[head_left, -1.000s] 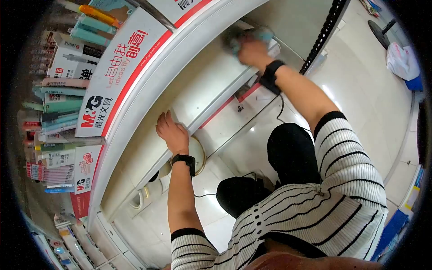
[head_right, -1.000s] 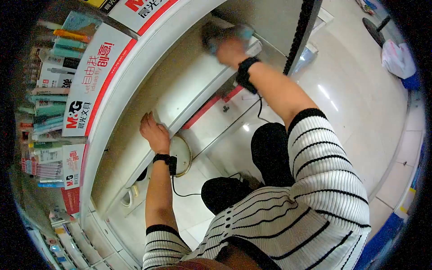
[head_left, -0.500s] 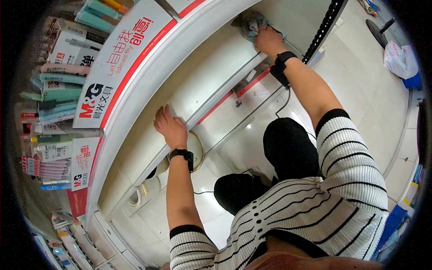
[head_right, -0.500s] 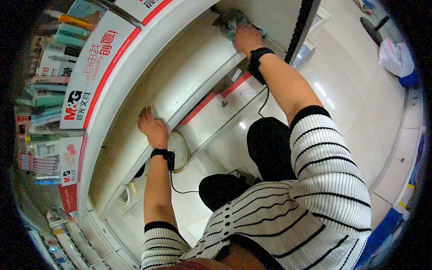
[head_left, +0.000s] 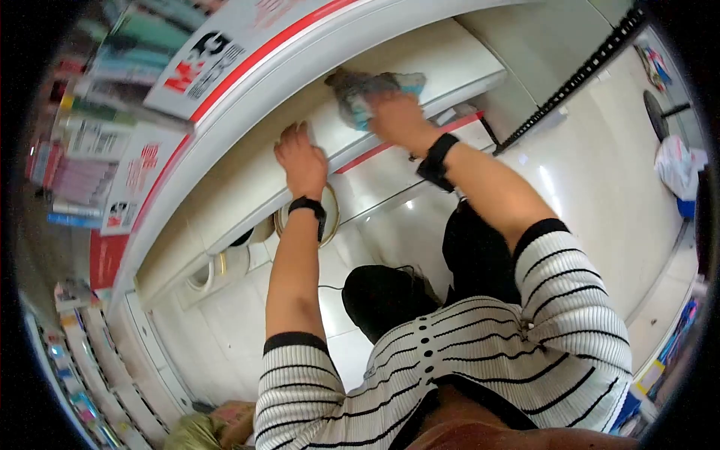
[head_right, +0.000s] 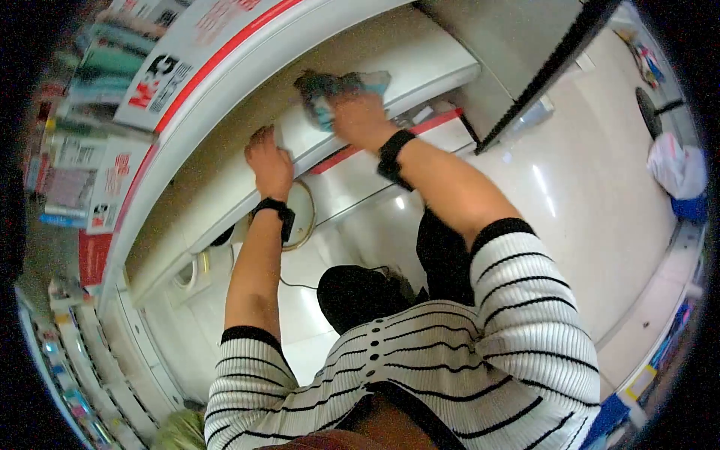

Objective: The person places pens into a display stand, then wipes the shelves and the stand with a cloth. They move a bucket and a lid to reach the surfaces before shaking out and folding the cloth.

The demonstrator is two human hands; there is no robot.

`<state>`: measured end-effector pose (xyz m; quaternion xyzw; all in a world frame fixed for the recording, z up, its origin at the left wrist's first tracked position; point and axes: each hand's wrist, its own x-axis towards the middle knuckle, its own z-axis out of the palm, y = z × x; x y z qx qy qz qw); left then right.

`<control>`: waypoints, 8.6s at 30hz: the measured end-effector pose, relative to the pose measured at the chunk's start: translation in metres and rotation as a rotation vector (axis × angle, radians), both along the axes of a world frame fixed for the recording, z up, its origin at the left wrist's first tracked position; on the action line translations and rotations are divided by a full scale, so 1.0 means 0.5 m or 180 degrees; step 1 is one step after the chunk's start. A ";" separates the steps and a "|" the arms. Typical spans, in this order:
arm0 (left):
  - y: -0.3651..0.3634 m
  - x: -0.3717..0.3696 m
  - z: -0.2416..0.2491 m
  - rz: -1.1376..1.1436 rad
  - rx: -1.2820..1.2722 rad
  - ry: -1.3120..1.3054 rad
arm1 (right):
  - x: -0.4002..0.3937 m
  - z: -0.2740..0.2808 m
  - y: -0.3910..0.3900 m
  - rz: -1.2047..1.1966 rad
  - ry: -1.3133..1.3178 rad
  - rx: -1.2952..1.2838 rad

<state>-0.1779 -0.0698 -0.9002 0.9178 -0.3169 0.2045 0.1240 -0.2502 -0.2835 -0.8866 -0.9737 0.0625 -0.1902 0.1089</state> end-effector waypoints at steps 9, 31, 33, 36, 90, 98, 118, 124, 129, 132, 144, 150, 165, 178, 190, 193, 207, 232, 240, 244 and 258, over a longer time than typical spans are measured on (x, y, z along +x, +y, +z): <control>0.089 -0.085 0.040 -0.0051 -0.0786 -0.0206 | 0.008 -0.018 -0.237 -0.1289 0.1184 0.0277; 0.564 -0.482 -0.147 0.1775 -0.1189 0.0852 | 0.107 -0.011 0.026 0.0355 0.0917 0.0496; 0.594 -0.514 -0.164 0.1928 -0.1146 0.0936 | 0.070 -0.004 -0.118 -0.0082 0.1315 -0.0012; 0.633 -0.556 -0.187 0.2117 -0.1079 0.0986 | 0.019 -0.016 -0.254 -0.0442 0.1331 -0.0291; -0.108 -0.133 0.125 -0.0891 -0.1046 0.0335 | 0.039 0.023 -0.293 0.0900 -0.0507 0.0964; -0.320 -0.075 0.076 -0.0709 -0.1257 0.0352 | -0.042 -0.041 -0.275 0.0768 -0.1263 0.0883; -0.257 0.222 0.036 -0.1023 0.0383 0.0640 | -0.042 -0.045 -0.269 0.0157 -0.1451 0.1026; 0.150 0.302 0.029 -0.0051 0.0750 0.0216 | -0.043 -0.068 -0.274 -0.0019 -0.1321 0.0770; 0.192 0.279 0.065 -0.0014 0.0733 0.0199 | -0.027 -0.048 -0.207 -0.0469 -0.0857 0.0433; 0.078 0.255 0.065 -0.0847 0.1316 0.1128 | -0.008 -0.063 -0.190 -0.0757 -0.0708 -0.0200; 0.123 0.190 0.085 -0.1954 0.0101 0.1733 | -0.009 -0.070 -0.214 -0.0833 -0.0021 -0.0340; 0.554 0.304 0.018 0.0298 0.1280 0.0896 | -0.004 -0.090 -0.232 -0.0732 -0.0107 -0.0505; 0.023 0.264 0.066 -0.2133 0.0589 0.0848 | -0.004 -0.096 -0.249 -0.0870 0.0013 -0.0591; 0.491 0.406 0.011 -0.0017 0.0610 0.0871 | -0.016 -0.079 -0.228 -0.0670 -0.0069 -0.0568; 0.566 0.320 0.040 0.0408 0.1098 0.1359 | -0.009 -0.064 -0.209 -0.0999 0.0155 -0.0580; 0.376 0.190 0.089 -0.0493 0.0400 0.2624 | -0.002 -0.091 -0.231 -0.1033 0.0160 -0.0613; 0.518 0.101 0.027 -0.0717 0.0229 0.1467 | -0.005 -0.105 -0.257 -0.0791 0.0124 -0.0709; 0.237 0.003 0.060 -0.0928 -0.0143 0.1778 | 0.002 -0.111 -0.259 -0.0681 0.0078 -0.0618; 0.625 0.101 0.022 0.0733 0.0388 0.1344 | -0.004 -0.108 -0.254 -0.0657 -0.0096 -0.0511; 0.699 0.128 0.029 0.1822 0.0621 0.1235 | -0.004 -0.090 -0.232 -0.0771 -0.0070 -0.0535; 0.224 0.020 0.048 -0.0720 0.0185 0.1384 | -0.010 -0.112 -0.251 -0.0682 -0.0048 -0.0757</control>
